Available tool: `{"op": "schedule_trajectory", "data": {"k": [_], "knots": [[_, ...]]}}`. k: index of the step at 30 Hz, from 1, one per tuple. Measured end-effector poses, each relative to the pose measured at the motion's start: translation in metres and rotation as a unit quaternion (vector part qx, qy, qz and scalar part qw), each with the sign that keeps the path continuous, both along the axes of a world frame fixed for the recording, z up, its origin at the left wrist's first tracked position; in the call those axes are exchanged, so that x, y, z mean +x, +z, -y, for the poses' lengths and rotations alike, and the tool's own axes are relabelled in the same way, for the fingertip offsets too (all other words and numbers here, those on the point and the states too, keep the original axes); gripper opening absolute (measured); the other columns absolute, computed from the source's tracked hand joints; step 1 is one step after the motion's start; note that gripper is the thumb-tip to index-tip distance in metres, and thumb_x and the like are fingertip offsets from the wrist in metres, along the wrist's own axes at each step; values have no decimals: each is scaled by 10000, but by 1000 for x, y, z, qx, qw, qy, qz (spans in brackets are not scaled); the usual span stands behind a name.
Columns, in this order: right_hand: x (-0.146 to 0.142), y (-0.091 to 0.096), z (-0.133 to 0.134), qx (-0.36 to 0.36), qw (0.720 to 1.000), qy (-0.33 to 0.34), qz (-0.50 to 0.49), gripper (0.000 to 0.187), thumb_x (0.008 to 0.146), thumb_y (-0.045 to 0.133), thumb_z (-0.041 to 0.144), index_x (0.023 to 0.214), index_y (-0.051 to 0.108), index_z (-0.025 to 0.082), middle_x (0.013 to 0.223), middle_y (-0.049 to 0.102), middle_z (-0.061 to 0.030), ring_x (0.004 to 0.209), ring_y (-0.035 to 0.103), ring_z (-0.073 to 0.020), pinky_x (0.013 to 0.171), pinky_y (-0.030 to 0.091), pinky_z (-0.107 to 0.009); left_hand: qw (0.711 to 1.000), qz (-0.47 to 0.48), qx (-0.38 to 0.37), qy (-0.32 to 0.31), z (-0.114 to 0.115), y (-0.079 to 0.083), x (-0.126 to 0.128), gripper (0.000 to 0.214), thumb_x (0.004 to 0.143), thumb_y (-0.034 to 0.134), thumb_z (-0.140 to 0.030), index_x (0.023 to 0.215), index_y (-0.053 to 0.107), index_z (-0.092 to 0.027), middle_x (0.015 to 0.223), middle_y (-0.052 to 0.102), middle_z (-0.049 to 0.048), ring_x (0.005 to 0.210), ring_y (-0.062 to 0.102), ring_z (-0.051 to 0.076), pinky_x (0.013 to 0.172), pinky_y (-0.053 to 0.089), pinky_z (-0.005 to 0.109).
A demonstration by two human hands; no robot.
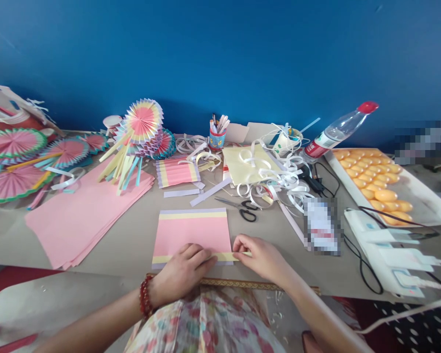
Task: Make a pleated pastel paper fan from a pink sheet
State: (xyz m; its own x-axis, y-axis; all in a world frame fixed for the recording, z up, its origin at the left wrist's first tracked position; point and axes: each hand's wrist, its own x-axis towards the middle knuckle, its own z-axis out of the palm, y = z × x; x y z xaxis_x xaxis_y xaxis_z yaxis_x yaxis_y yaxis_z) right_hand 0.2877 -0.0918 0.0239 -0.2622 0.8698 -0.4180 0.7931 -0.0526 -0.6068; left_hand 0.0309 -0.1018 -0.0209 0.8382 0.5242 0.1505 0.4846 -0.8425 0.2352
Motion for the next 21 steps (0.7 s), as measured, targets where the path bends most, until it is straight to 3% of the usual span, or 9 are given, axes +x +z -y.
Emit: {"op": "schedule_trajectory", "data": {"k": [21], "knots": [[-5,-1,2,8,999,-1,46,28,789,583,233,809,566,244,735,632,42,654,559,-124,582,291,-219,1000,-7,18,-2,-1,0,0,299,927,552,-224,1223,553,-183,1165,580,90,1010,506,213,916,425,373]]}}
